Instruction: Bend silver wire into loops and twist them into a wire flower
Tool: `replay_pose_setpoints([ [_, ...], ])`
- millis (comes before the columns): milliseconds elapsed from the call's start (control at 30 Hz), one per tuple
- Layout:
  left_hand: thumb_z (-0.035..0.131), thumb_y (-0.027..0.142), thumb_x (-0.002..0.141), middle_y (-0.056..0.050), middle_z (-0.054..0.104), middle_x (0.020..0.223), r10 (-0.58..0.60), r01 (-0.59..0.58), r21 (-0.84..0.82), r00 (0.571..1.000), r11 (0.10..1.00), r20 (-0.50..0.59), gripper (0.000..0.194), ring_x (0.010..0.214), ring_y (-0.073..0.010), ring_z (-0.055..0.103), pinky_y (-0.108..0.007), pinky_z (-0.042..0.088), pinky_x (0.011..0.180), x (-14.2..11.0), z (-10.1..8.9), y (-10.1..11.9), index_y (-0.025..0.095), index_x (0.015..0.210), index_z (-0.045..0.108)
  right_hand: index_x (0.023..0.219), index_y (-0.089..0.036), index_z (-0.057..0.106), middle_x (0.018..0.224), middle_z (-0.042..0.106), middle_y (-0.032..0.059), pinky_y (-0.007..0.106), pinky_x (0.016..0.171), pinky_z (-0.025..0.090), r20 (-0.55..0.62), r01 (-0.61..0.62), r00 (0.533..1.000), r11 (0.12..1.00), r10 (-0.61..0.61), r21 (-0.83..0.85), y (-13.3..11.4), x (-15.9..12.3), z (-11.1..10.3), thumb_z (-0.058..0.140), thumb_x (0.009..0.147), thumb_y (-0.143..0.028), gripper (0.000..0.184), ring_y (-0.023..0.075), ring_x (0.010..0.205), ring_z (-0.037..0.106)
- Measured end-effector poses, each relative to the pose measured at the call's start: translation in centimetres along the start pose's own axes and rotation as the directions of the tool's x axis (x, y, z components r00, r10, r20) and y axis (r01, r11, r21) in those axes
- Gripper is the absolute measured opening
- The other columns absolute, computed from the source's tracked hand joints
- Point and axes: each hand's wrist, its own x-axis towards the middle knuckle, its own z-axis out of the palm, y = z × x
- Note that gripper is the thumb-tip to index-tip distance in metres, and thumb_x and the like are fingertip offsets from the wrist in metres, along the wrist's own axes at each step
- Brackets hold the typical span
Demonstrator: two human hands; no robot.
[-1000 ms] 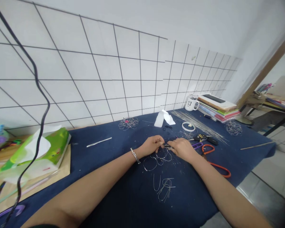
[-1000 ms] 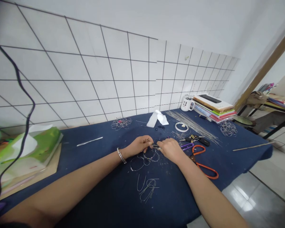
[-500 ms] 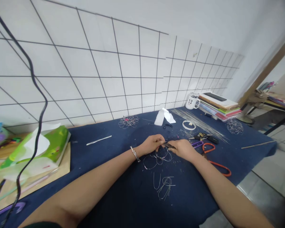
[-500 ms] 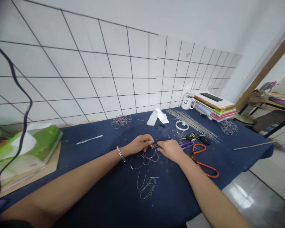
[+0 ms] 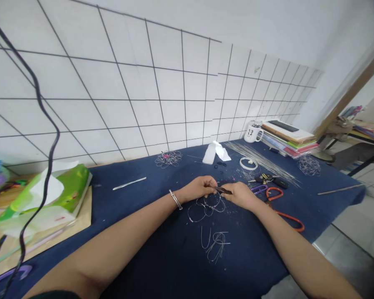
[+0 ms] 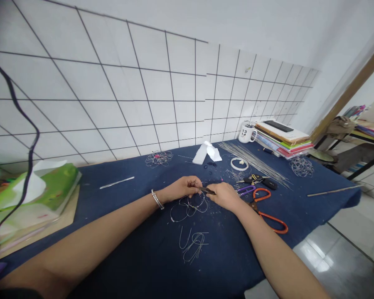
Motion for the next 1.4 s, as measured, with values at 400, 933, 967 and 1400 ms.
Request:
replay_pose_setpoints([
  [400, 0.049, 0.015, 0.072, 0.002, 0.057, 0.067, 0.004, 0.002, 0.087, 0.997, 0.996, -0.071, 0.013, 0.05, -0.0054, 0.049, -0.018, 0.039, 0.05, 0.0, 0.0, -0.5, 0.014, 0.083, 0.057, 0.089, -0.028, 0.062, 0.073, 0.063, -0.002, 0.02, 0.055, 0.028, -0.021, -0.003, 1.0, 0.999, 0.002, -0.042, -0.1, 0.0, 0.1, 0.049, 0.079, -0.035, 0.018, 0.0112, 0.064, 0.054],
  [933, 0.053, 0.018, 0.074, -0.001, 0.059, 0.074, -0.035, 0.035, -0.002, 0.993, 0.999, -0.11, 0.016, 0.046, -0.0038, 0.049, -0.016, 0.039, 0.045, 0.6, 0.3, -1.5, 0.013, 0.089, 0.051, 0.099, -0.021, 0.058, 0.088, 0.061, 0.0017, 0.022, 0.067, 0.037, -0.278, 0.172, 0.954, 0.966, -0.114, 0.195, -0.7, -0.9, -2.1, 0.054, 0.077, -0.038, 0.028, 0.0124, 0.076, 0.053],
  [967, 0.053, 0.018, 0.074, -0.001, 0.059, 0.073, -0.033, 0.033, 0.006, 0.994, 0.999, -0.105, 0.015, 0.046, -0.0039, 0.049, -0.017, 0.039, 0.046, 0.5, 0.4, -1.3, 0.013, 0.088, 0.051, 0.103, -0.022, 0.058, 0.09, 0.061, 0.0021, 0.023, 0.069, 0.037, -0.281, 0.204, 0.948, 0.963, -0.15, 0.177, -1.0, -0.8, -1.9, 0.054, 0.077, -0.037, 0.03, 0.0129, 0.078, 0.053],
  [1400, 0.051, 0.02, 0.076, 0.0, 0.057, 0.073, 0.01, -0.005, 0.068, 0.998, 0.998, -0.066, 0.013, 0.05, -0.0059, 0.053, -0.02, 0.043, 0.051, 0.1, 0.8, -1.0, 0.014, 0.087, 0.052, 0.062, -0.018, 0.047, 0.059, 0.047, -0.0041, 0.019, 0.055, 0.028, -0.266, 0.137, 0.96, 0.978, -0.092, 0.156, -1.2, 0.2, -0.1, 0.049, 0.08, -0.038, 0.027, 0.0078, 0.057, 0.042],
])
